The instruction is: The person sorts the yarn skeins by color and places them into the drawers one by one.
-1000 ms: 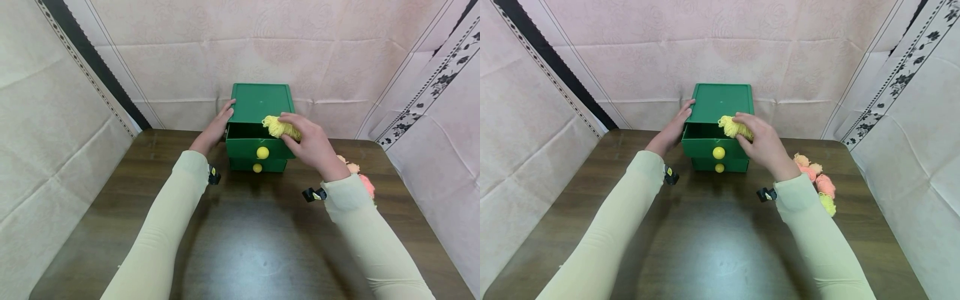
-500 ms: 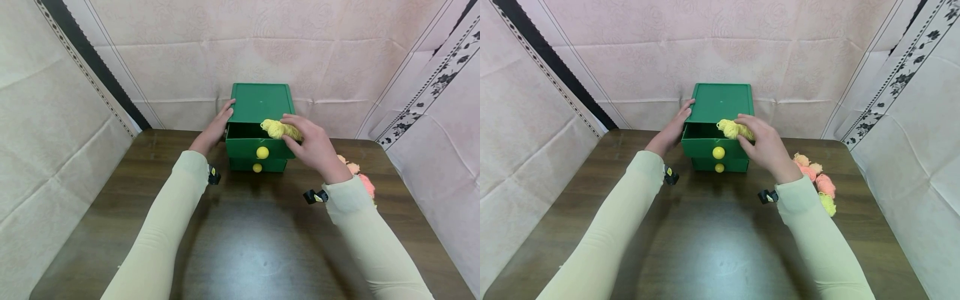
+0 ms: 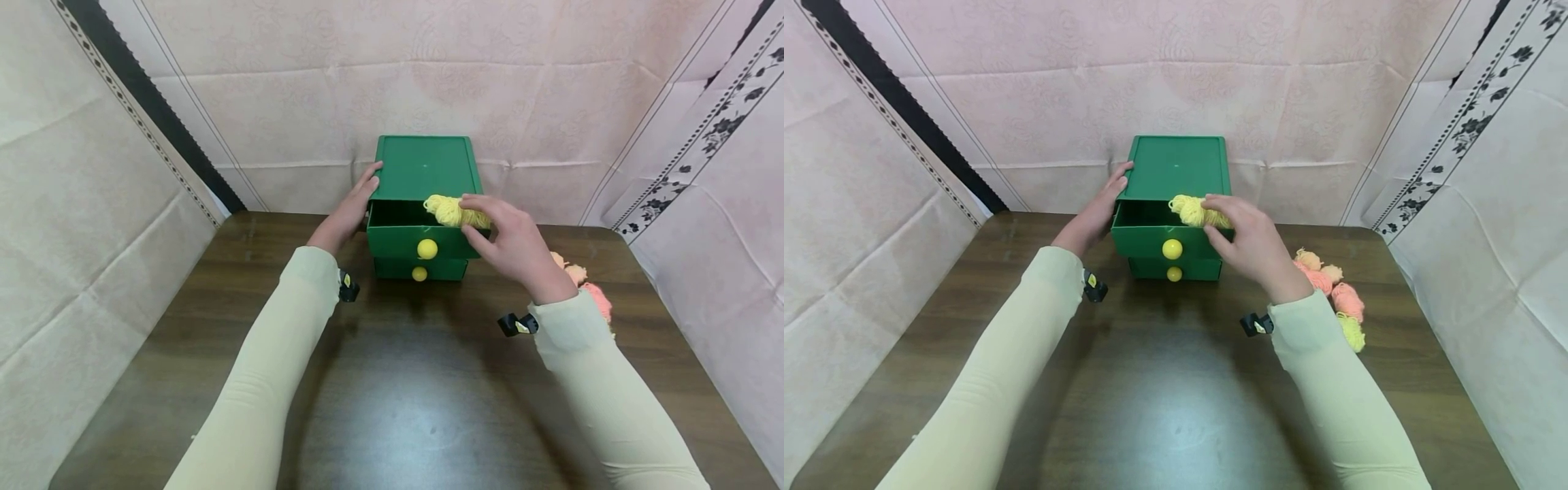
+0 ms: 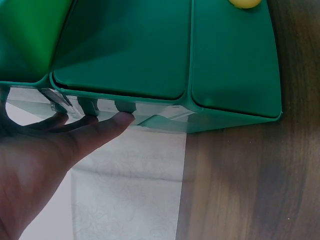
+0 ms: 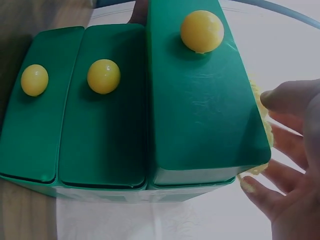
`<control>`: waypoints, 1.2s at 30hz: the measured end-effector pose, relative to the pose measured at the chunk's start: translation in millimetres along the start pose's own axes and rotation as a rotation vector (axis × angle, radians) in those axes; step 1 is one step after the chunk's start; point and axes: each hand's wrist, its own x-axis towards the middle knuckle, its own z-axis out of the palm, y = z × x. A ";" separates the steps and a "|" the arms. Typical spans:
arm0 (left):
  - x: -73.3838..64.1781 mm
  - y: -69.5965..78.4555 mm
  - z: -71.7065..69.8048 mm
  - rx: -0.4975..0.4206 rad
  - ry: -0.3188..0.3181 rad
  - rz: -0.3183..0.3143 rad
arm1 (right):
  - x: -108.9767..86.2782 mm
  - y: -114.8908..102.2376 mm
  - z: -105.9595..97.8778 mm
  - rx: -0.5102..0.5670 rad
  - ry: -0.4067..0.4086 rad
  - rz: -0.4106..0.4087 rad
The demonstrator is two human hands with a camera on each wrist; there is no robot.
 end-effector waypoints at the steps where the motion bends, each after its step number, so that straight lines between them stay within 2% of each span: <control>1: 0.1 -0.1 0.0 0.000 0.001 -0.001 | -0.4 0.7 0.7 0.001 -0.003 -0.002; 8: 1.2 0.0 0.0 -0.007 -0.003 -0.010 | -4.0 2.5 2.4 -0.003 -0.007 -0.007; 15: 0.3 1.0 -0.2 -0.002 0.005 -0.032 | -9.0 3.5 -2.3 -0.009 -0.020 0.029; 22: -0.9 1.1 0.7 0.001 0.011 -0.041 | -19.7 12.2 -8.7 -0.026 0.019 0.048; 29: -0.8 1.9 0.8 0.019 0.010 -0.022 | -27.6 24.6 -15.2 -0.031 0.063 0.040; 36: -2.2 3.3 2.8 0.000 0.012 -0.030 | -37.3 31.8 -21.5 -0.044 0.066 0.061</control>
